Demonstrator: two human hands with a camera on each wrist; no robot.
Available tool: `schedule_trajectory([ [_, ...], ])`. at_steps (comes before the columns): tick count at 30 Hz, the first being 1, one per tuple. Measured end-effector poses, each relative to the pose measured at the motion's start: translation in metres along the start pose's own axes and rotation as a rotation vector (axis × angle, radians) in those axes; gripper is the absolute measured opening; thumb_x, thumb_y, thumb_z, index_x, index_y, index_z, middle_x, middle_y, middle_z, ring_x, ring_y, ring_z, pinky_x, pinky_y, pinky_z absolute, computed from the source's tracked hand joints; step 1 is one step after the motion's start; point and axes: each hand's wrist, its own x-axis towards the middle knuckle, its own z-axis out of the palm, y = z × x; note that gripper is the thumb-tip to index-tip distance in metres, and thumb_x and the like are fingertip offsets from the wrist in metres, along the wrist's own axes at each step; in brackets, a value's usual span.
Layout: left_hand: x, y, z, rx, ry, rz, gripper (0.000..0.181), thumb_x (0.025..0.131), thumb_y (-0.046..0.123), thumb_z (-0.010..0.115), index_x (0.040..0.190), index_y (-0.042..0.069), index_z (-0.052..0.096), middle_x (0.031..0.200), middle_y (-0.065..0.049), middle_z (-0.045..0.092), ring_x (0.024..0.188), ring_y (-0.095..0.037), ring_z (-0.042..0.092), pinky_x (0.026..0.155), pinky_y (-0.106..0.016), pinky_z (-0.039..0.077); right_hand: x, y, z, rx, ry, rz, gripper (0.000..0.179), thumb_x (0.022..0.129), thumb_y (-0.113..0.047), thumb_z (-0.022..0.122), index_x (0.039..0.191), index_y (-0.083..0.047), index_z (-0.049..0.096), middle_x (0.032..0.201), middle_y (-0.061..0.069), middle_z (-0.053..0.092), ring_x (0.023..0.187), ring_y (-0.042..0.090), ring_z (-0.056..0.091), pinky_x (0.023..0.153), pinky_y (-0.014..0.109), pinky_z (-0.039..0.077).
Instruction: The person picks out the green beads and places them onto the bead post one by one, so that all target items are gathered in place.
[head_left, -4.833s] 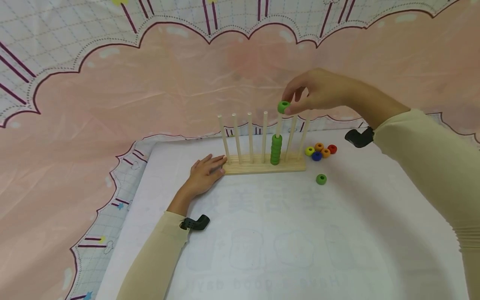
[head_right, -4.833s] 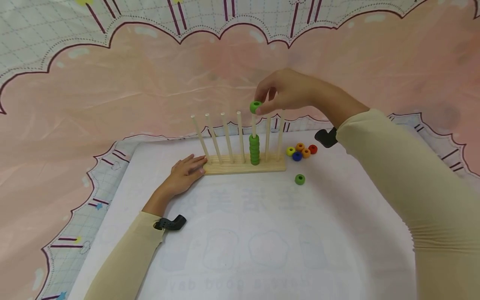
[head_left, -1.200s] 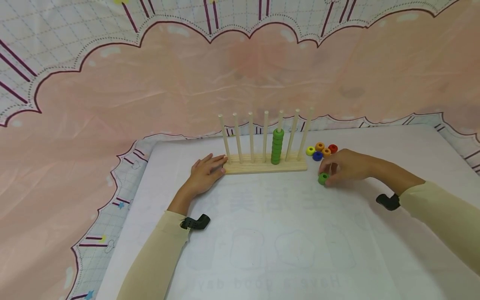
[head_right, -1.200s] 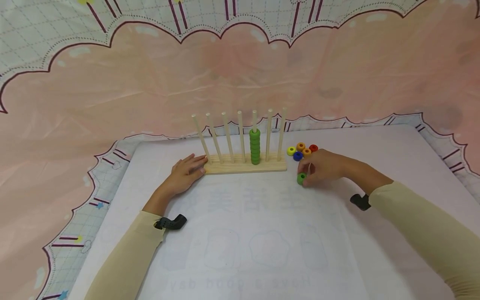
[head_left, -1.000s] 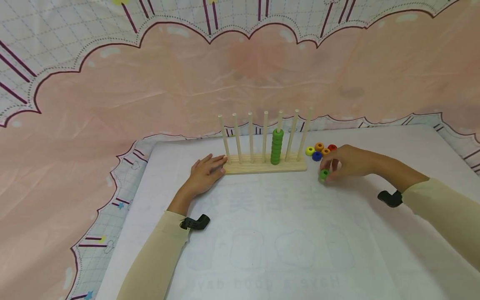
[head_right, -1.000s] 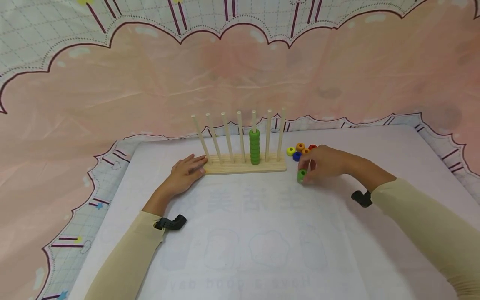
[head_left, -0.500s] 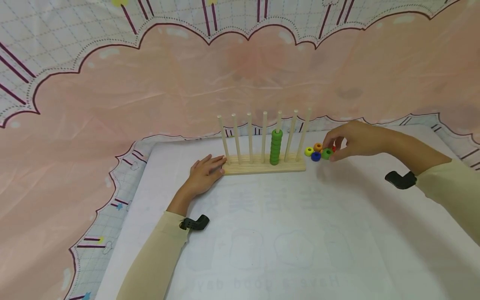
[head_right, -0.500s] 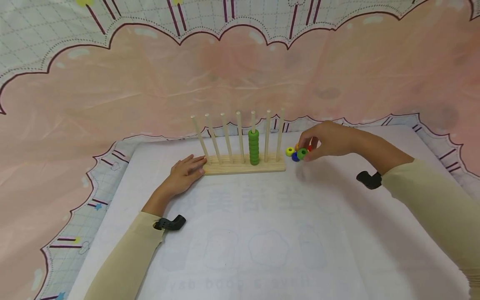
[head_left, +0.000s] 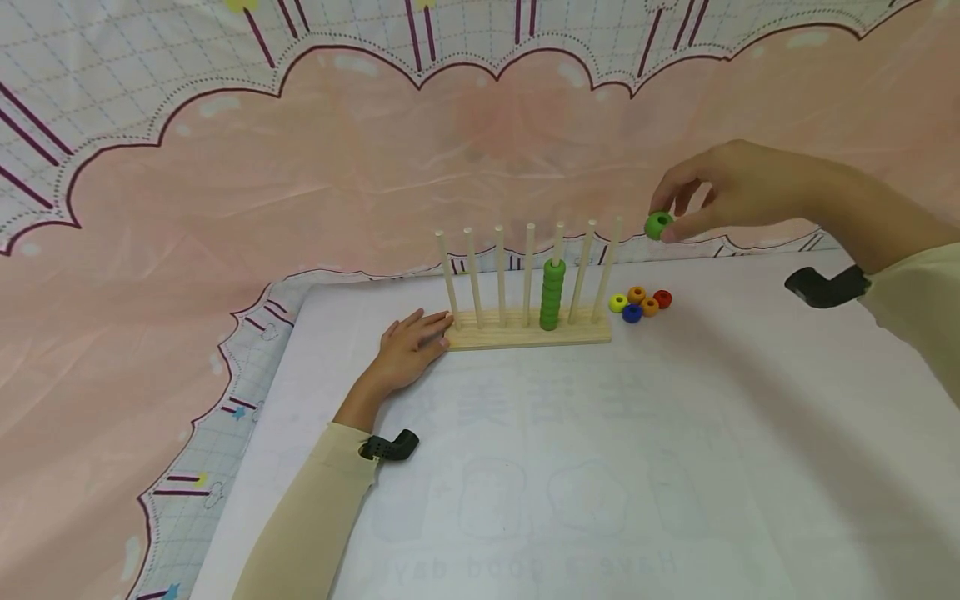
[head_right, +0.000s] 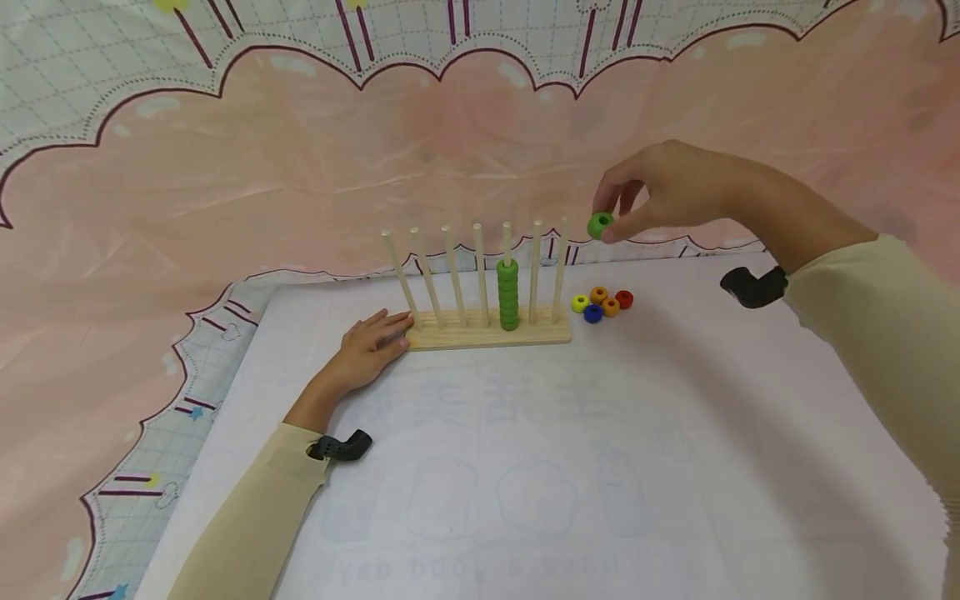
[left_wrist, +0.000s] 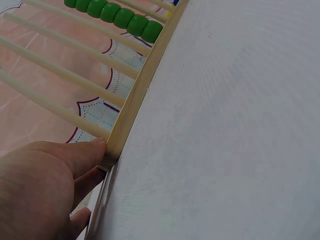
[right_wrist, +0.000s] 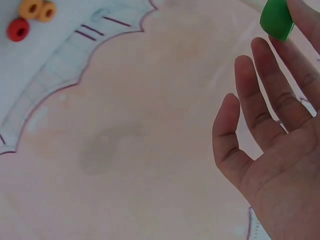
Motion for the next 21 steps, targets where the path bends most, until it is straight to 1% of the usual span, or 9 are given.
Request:
schedule_trajectory([
  [3,0.0,-0.001,0.0,-0.003,0.0,0.0,0.05,0.108,0.037,0.05,0.156,0.022,0.045,0.165,0.0,0.038,0.16,-0.031,0.014,0.125,-0.061,-0.003,0.008,-0.008,-0.013,0.002,0.028,-0.035,0.033,0.092,-0.041,0.076,0.119,-0.023,0.071,0.115,-0.003,0.07,0.112,0.019,0.06,0.098,0.048,0.055],
  [5,0.0,0.0,0.0,-0.005,-0.001,-0.002,0.05,0.108,0.037,0.05,0.156,0.022,0.045,0.165,0.0,0.038,0.16,-0.03,0.014,0.125,-0.06,-0.004,0.015,-0.014,-0.019,0.004,0.037,-0.055,0.032,0.093,-0.041,0.075,0.118,-0.022,0.072,0.115,-0.003,0.07,0.111,0.019,0.06,0.099,0.049,0.054],
  [8,-0.001,0.0,0.0,-0.008,-0.001,-0.003,0.051,0.108,0.037,0.051,0.156,0.022,0.045,0.165,0.0,0.039,0.16,-0.031,0.014,0.125,-0.06,-0.004,0.026,-0.025,-0.025,0.01,0.029,-0.079,0.032,0.094,-0.041,0.075,0.118,-0.021,0.072,0.115,-0.001,0.07,0.112,0.02,0.061,0.099,0.049,0.053],
  [10,-0.002,0.001,0.0,-0.008,-0.002,-0.003,0.051,0.108,0.037,0.051,0.156,0.022,0.045,0.165,-0.001,0.039,0.16,-0.031,0.014,0.125,-0.06,-0.004,0.033,-0.033,-0.027,0.007,0.011,-0.075,0.033,0.094,-0.043,0.074,0.118,-0.021,0.072,0.117,0.0,0.07,0.113,0.02,0.06,0.098,0.048,0.052],
  [13,-0.002,0.001,0.0,-0.011,-0.002,-0.001,0.051,0.108,0.038,0.051,0.155,0.022,0.045,0.165,0.0,0.039,0.16,-0.03,0.014,0.125,-0.059,-0.004,0.044,-0.044,-0.028,0.013,-0.027,-0.07,0.036,0.093,-0.048,0.073,0.118,-0.023,0.071,0.118,-0.001,0.069,0.114,0.02,0.058,0.097,0.045,0.05],
  [16,-0.002,0.0,0.001,-0.009,-0.001,0.0,0.05,0.108,0.038,0.051,0.155,0.022,0.045,0.164,0.0,0.039,0.16,-0.03,0.014,0.125,-0.06,-0.003,0.055,-0.054,-0.025,0.029,-0.063,-0.074,0.036,0.092,-0.05,0.074,0.116,-0.024,0.071,0.118,-0.002,0.069,0.115,0.019,0.057,0.095,0.042,0.051],
  [21,-0.002,0.0,0.001,-0.007,-0.003,-0.002,0.05,0.108,0.038,0.05,0.155,0.022,0.045,0.165,0.0,0.039,0.16,-0.03,0.014,0.125,-0.06,-0.003,0.072,-0.068,-0.016,0.048,-0.105,-0.105,0.032,0.092,-0.046,0.075,0.114,-0.023,0.073,0.116,-0.003,0.069,0.114,0.019,0.058,0.092,0.038,0.053],
])
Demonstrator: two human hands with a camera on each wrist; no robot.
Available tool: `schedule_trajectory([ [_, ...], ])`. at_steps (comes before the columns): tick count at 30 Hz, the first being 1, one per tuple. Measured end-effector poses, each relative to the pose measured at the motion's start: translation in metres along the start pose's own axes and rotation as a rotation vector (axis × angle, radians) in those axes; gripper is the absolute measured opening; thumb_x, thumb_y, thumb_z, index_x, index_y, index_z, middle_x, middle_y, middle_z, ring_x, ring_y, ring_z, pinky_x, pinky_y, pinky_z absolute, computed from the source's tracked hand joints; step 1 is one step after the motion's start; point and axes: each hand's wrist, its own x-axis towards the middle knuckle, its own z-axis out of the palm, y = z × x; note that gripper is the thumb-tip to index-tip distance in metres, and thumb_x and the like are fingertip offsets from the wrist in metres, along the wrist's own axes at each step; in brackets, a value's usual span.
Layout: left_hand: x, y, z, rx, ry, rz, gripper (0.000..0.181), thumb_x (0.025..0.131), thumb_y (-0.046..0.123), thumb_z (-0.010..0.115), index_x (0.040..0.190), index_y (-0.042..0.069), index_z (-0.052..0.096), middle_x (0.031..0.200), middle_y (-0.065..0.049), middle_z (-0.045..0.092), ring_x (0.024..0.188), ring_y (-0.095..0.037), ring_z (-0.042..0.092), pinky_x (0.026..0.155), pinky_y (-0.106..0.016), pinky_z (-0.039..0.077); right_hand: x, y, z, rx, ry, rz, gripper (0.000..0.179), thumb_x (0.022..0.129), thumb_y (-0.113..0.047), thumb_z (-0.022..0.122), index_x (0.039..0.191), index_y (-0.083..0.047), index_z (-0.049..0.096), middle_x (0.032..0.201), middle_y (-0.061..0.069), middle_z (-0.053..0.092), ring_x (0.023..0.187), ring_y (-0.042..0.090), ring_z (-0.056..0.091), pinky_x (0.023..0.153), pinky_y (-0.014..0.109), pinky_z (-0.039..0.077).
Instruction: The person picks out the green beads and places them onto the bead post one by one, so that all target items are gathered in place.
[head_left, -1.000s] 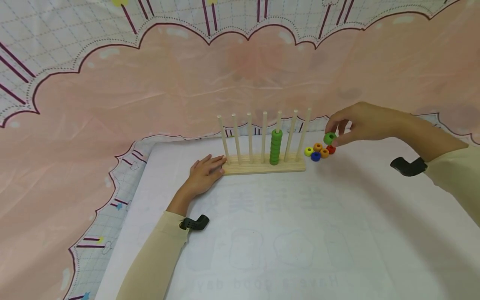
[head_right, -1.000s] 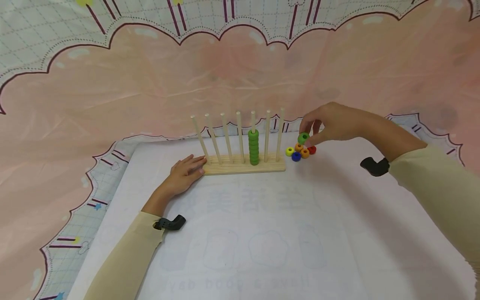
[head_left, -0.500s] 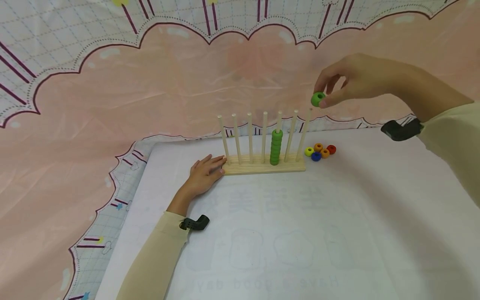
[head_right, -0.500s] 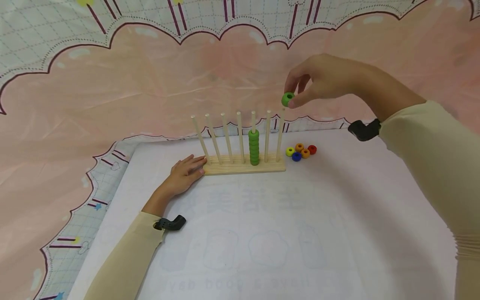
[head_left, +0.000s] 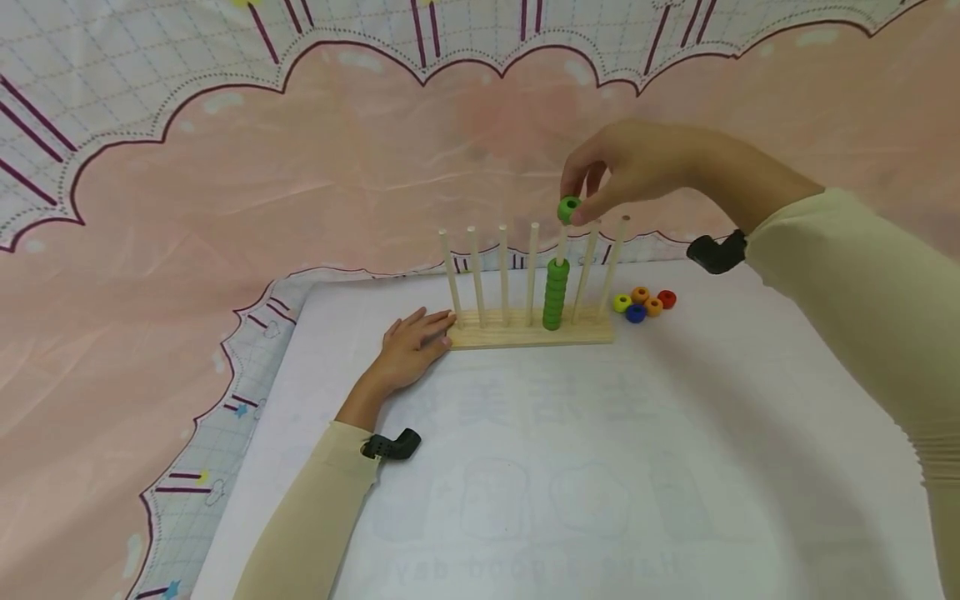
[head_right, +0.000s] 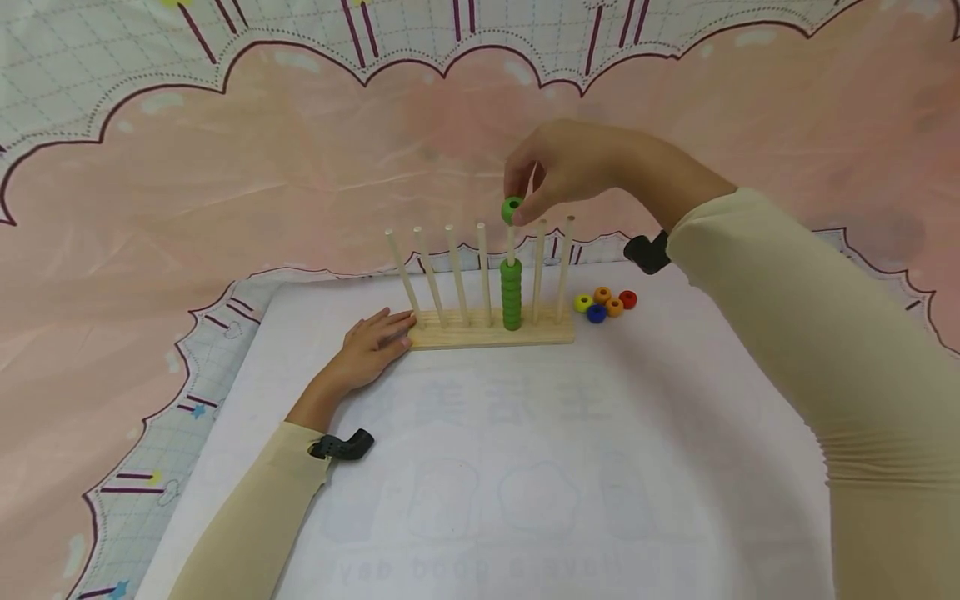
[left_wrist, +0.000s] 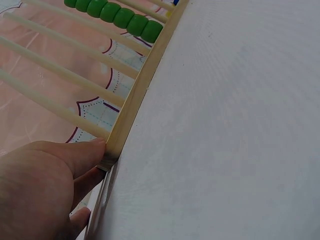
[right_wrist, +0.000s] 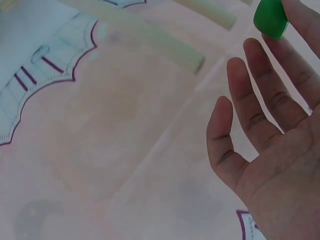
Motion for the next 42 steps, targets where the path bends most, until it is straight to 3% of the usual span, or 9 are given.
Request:
schedule_trajectory([
  [10,0.0,0.002,-0.001,-0.004,-0.002,0.003,0.05,0.108,0.037,0.051,0.155,0.023,0.045,0.165,0.001,0.039,0.16,-0.03,0.014,0.125,-0.06,-0.003,0.012,-0.001,0.009,-0.007,-0.044,-0.013,0.035,0.094,-0.045,0.073,0.117,-0.02,0.071,0.12,0.0,0.068,0.117,0.022,0.058,0.096,0.043,0.052],
  [20,-0.001,0.004,-0.002,-0.029,0.002,-0.004,0.051,0.107,0.035,0.053,0.155,0.02,0.045,0.165,0.0,0.039,0.159,-0.03,0.014,0.125,-0.06,-0.004,0.012,0.019,0.023,0.154,-0.04,0.007,0.03,0.093,-0.038,0.077,0.117,-0.02,0.072,0.118,-0.001,0.069,0.114,0.021,0.059,0.096,0.04,0.054],
  [27,-0.001,0.004,-0.001,-0.025,0.002,0.001,0.051,0.107,0.035,0.053,0.155,0.02,0.045,0.165,0.0,0.039,0.16,-0.03,0.014,0.125,-0.06,-0.004,0.009,0.021,0.027,0.171,-0.025,-0.001,0.027,0.094,-0.035,0.076,0.114,-0.018,0.073,0.116,0.0,0.07,0.112,0.021,0.06,0.095,0.038,0.056],
  [33,0.0,0.006,-0.001,-0.023,-0.008,0.01,0.051,0.107,0.034,0.053,0.155,0.019,0.045,0.165,-0.001,0.039,0.159,-0.031,0.014,0.125,-0.06,-0.004,-0.003,0.025,0.026,0.137,0.009,0.033,0.03,0.095,-0.039,0.074,0.117,-0.019,0.071,0.119,0.0,0.068,0.114,0.021,0.059,0.098,0.041,0.054],
  [38,-0.002,0.004,-0.008,-0.068,-0.031,0.0,0.052,0.107,0.037,0.051,0.156,0.022,0.044,0.165,0.001,0.038,0.16,-0.029,0.015,0.127,-0.056,-0.004,-0.027,0.041,0.028,0.094,0.08,0.061,0.036,0.096,-0.043,0.071,0.122,-0.018,0.069,0.122,0.001,0.067,0.116,0.021,0.058,0.102,0.049,0.052],
  [42,-0.013,0.001,-0.024,-0.142,-0.044,-0.05,0.051,0.108,0.038,0.05,0.157,0.025,0.043,0.165,-0.001,0.037,0.158,-0.029,0.023,0.128,-0.054,0.01,-0.056,0.058,0.038,0.093,0.177,0.09,0.04,0.097,-0.045,0.068,0.126,-0.017,0.067,0.123,0.002,0.067,0.116,0.022,0.058,0.102,0.053,0.051],
])
